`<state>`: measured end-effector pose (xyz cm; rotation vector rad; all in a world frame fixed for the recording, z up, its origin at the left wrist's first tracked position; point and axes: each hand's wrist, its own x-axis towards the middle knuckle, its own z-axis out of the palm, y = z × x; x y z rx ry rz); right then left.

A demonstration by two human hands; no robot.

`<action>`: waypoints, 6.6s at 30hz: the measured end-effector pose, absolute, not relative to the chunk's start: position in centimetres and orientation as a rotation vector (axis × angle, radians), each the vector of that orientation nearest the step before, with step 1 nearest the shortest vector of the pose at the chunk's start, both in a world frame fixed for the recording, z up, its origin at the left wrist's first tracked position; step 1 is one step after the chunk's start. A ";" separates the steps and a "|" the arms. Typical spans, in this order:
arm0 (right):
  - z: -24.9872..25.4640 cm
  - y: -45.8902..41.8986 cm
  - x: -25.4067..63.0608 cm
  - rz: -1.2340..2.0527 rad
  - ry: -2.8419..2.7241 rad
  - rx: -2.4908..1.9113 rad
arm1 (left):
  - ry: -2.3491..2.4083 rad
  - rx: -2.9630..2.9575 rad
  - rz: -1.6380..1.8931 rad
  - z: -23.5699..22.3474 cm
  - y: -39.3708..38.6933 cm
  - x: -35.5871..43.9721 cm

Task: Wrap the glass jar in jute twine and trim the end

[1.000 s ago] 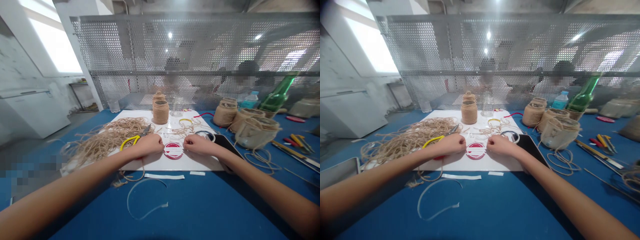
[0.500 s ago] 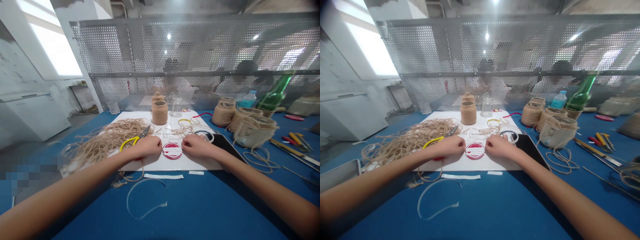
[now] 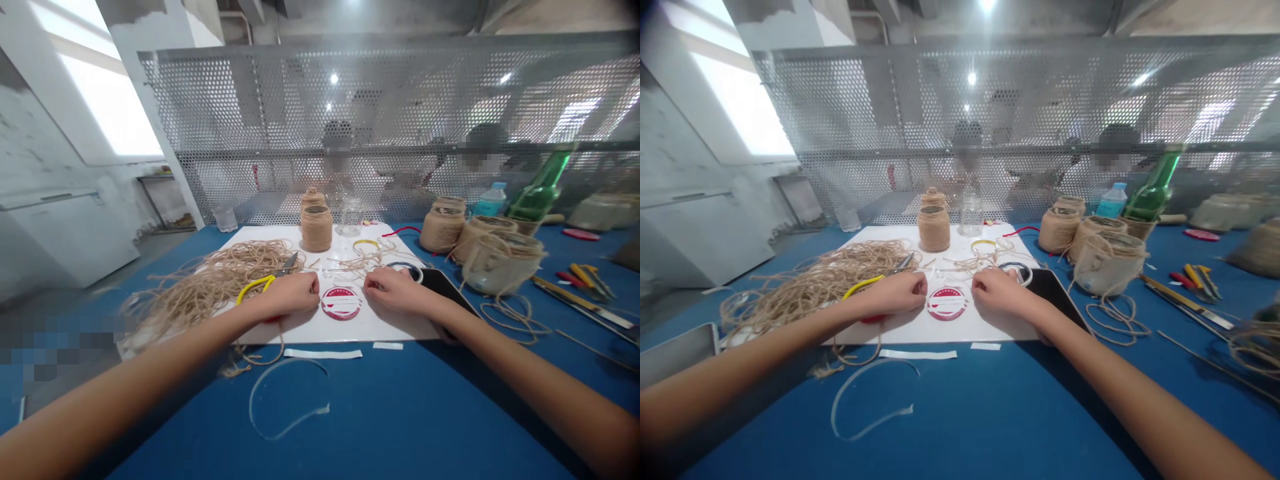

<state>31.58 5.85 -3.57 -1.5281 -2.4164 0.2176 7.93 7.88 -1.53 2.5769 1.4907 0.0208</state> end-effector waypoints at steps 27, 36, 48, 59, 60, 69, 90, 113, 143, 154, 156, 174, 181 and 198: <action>-3.8 5.9 31.3 0.620 -2.242 -1.390 | 0.930 2.946 0.326 -3.0 7.4 13.5; -4.5 5.7 30.9 0.642 -2.075 -1.395 | 1.039 2.555 0.570 -2.9 8.1 13.5; -4.7 5.4 30.7 0.741 -1.981 -1.366 | 0.898 2.481 0.540 -2.2 8.6 13.5; -4.3 4.6 30.4 0.720 -2.001 -1.359 | 0.877 2.305 0.369 -1.6 8.8 13.0; -4.2 4.5 30.4 0.699 -2.009 -1.361 | 0.863 2.304 0.330 -1.6 8.9 12.9; -3.4 3.8 29.9 0.433 -2.055 -1.387 | 0.835 2.035 0.339 -2.3 9.2 13.0; -6.4 3.8 28.9 -0.446 -2.219 -1.219 | 0.815 1.954 0.274 -2.4 9.5 13.2; -4.1 2.5 29.6 -0.245 -2.132 -1.253 | 0.677 1.933 0.253 -1.7 9.4 12.4; -4.7 3.6 30.0 0.004 -2.132 -1.572 | 0.874 2.320 0.337 -1.4 9.7 12.3; -5.2 4.1 30.3 -0.097 -2.141 -1.550 | 1.037 2.700 -0.056 0.8 10.3 10.4; -5.3 4.1 30.4 -0.125 -2.148 -1.540 | 1.083 2.733 -0.159 1.4 10.2 9.9; -5.1 3.8 30.3 -0.281 -2.247 -1.467 | 1.242 2.818 -0.421 2.1 9.4 8.9; -5.1 3.9 30.2 -0.337 -2.241 -1.507 | 1.210 2.829 -0.455 2.3 9.0 9.0; -5.2 4.3 30.6 -0.143 -2.188 -1.449 | 1.293 2.838 -0.351 3.2 8.5 9.3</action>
